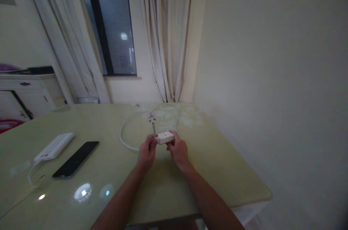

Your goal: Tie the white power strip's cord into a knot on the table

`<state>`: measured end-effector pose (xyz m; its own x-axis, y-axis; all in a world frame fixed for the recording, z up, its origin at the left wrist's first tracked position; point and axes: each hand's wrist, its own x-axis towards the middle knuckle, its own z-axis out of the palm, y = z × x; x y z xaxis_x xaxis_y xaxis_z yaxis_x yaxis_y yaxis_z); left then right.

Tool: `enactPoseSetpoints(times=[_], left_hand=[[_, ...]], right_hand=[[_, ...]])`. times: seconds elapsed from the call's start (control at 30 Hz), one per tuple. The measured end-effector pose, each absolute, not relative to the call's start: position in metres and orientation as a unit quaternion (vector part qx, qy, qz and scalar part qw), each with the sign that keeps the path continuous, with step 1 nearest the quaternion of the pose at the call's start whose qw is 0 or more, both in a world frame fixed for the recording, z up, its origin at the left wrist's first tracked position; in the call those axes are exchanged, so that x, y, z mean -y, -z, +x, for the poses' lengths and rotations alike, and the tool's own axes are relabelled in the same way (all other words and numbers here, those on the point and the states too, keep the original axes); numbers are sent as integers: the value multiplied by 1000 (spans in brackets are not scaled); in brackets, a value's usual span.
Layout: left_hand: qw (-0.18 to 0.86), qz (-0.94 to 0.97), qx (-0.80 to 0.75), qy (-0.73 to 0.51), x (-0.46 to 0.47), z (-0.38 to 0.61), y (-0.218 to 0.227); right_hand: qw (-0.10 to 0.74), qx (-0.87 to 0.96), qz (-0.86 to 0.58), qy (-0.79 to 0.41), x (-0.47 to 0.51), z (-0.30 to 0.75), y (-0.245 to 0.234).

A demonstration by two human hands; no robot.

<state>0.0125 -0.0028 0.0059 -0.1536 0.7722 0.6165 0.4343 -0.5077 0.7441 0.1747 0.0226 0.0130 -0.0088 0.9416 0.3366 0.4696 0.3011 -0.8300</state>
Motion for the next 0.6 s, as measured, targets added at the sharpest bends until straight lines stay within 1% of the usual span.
enactPoseSetpoints(times=[0.07,0.13,0.2,0.27,0.33,0.4,0.5,0.6], left_hand=[[122,658,-470,-575,3,12,-3],[101,680,-464,-559,4,11,0],[70,708,-441,-548,6,9,3],[23,735,-402,-545,9,8,6],[-17,756,-364,-544,11,11,8],[-27,769,-354,-531,13,15,8],[13,769,-393,-504,13,24,3],[67,731,-453,-506,10,26,-1]], right_hand=[[432,691,-556,-161,-24,182,-17],[452,704,-542,-82,-25,187,-21],[487,708,-508,-58,-27,189,-22],[509,709,-475,-110,-28,187,-21],[518,700,-446,-207,-29,182,-17],[523,686,-409,-297,-28,176,-14],[538,665,-336,-393,-26,169,-13],[548,648,-276,-451,-24,166,-15]])
